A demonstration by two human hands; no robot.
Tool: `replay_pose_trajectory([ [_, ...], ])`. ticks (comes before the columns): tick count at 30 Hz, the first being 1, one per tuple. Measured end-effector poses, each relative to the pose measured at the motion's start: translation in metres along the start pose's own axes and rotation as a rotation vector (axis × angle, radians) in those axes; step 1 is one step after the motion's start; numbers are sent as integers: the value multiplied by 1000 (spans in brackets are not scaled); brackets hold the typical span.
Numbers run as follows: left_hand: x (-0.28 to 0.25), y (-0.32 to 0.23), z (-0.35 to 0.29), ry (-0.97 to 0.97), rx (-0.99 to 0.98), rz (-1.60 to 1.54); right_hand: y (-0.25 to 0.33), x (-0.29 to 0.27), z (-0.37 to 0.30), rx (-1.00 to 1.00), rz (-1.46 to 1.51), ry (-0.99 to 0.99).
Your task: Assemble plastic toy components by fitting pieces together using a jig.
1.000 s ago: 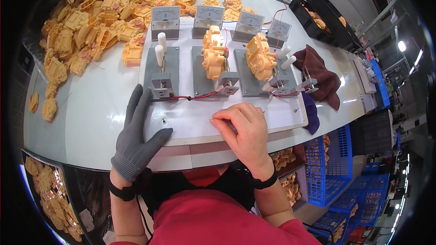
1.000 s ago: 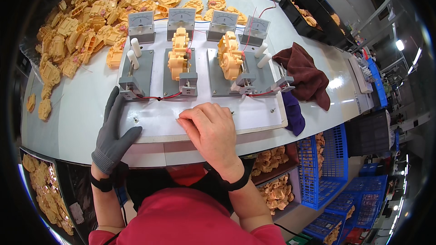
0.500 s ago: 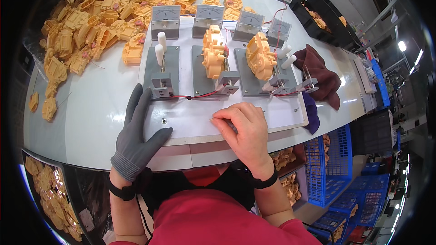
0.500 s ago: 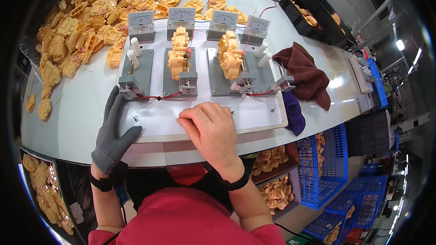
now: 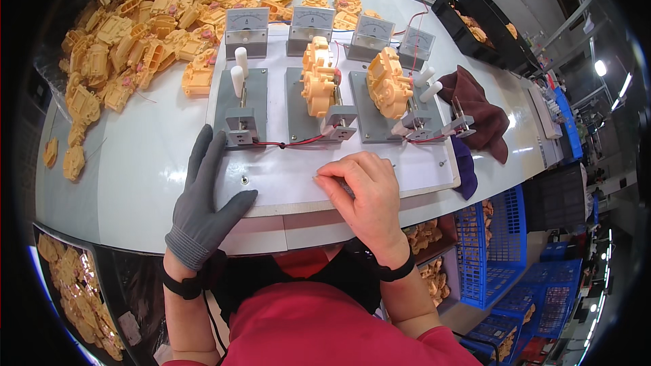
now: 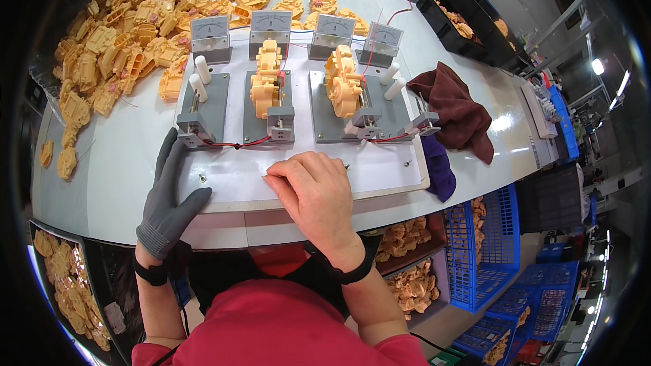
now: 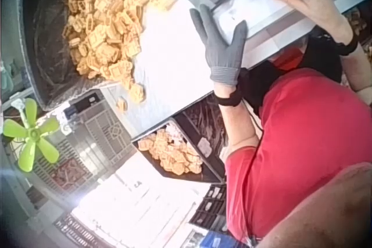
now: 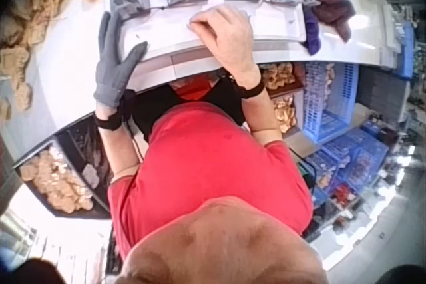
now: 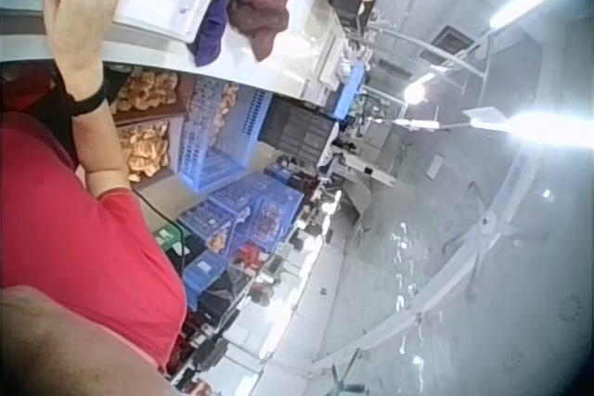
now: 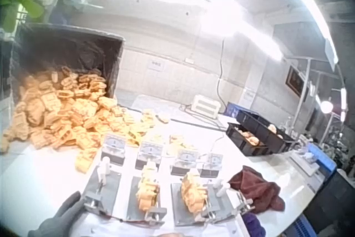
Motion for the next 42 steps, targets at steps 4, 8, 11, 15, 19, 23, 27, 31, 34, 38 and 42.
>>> replay_pose_trajectory([
  [4,-1,0,0,0,2,1,-1,1,-1,1,0,6],
  [8,1,2,-1,-1,6,-4,0,0,-1,3,1,5],
  [11,0,0,-1,-6,15,-4,0,0,-1,3,0,6],
  [15,0,1,0,0,17,27,0,0,0,7,0,7],
  [19,1,2,0,-8,32,39,-1,0,0,14,4,18],
  [23,1,2,0,-5,32,38,-1,-1,0,10,13,28],
  [27,-1,2,-1,-9,26,38,0,-1,0,5,13,31],
  [31,1,2,0,-9,39,44,-1,0,-1,19,13,41],
  [34,1,1,0,-11,37,46,-2,1,0,24,-29,34],
  [38,0,0,0,-6,17,29,0,2,2,39,-25,36],
  [42,0,1,0,-13,39,38,-1,3,1,56,-15,45],
])
Point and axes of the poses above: each hand's wrist, its own z-axis towards the middle knuckle, its own x-axis out of the palm, y = z × x, the point moved 7 cm from there along z, towards the middle knuckle, and after that the axes turned 10 degrees about -y, right-handed, at the moved point
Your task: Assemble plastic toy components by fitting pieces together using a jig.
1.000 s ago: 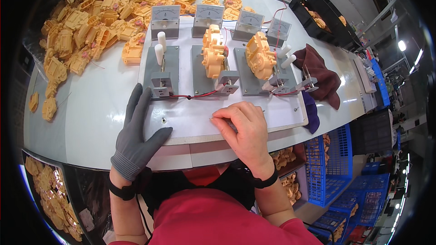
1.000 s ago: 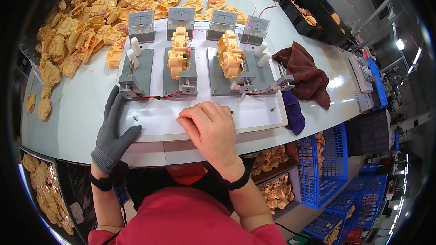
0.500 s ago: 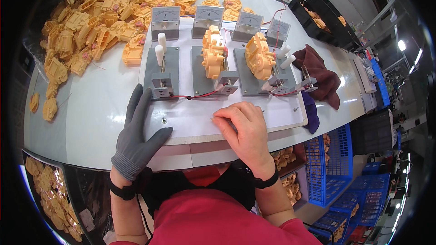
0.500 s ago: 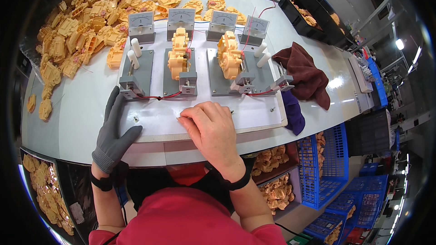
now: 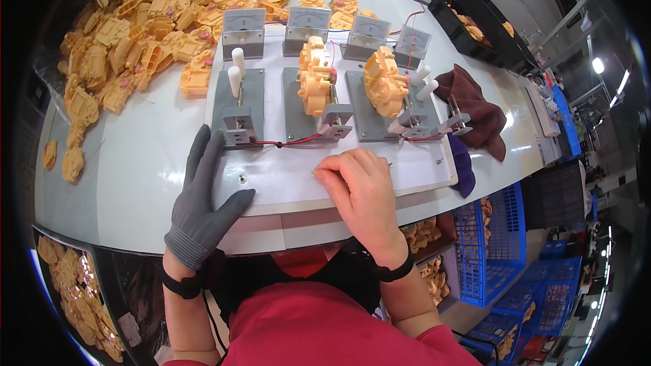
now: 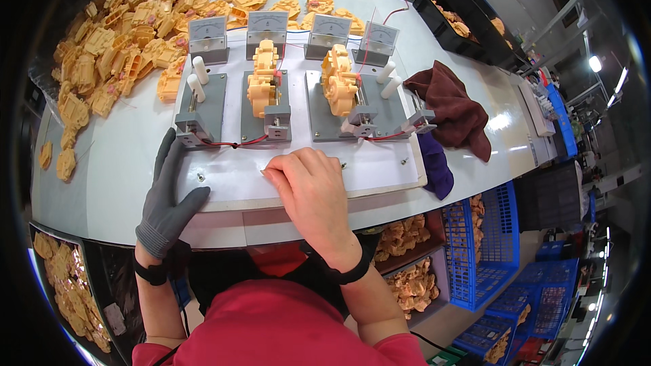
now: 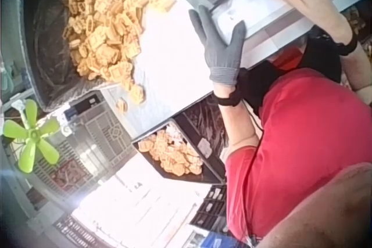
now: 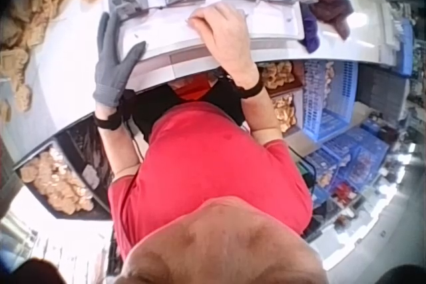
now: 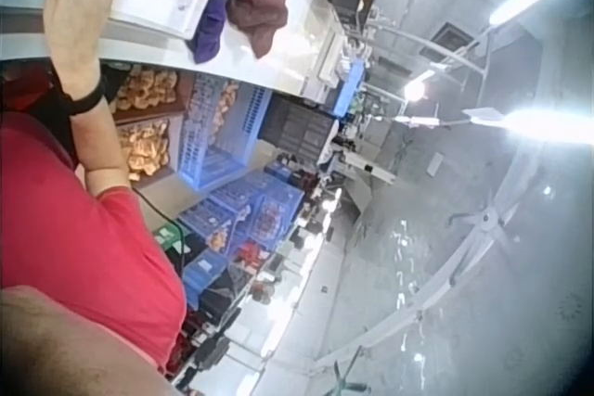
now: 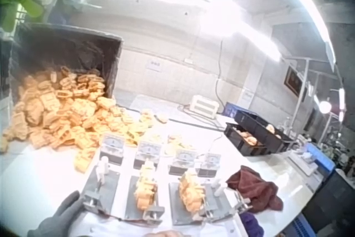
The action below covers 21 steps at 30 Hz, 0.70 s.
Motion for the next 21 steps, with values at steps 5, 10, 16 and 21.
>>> replay_pose_trajectory([
  [5,0,-1,1,-3,-1,-15,1,-1,1,6,5,-13],
  [10,0,-1,-2,-7,4,-11,1,-1,0,-8,-5,-15],
  [16,2,1,-2,-8,10,-4,0,-2,-2,-2,16,-21],
  [21,1,0,0,-5,3,0,0,-1,-1,-14,16,-36],
])
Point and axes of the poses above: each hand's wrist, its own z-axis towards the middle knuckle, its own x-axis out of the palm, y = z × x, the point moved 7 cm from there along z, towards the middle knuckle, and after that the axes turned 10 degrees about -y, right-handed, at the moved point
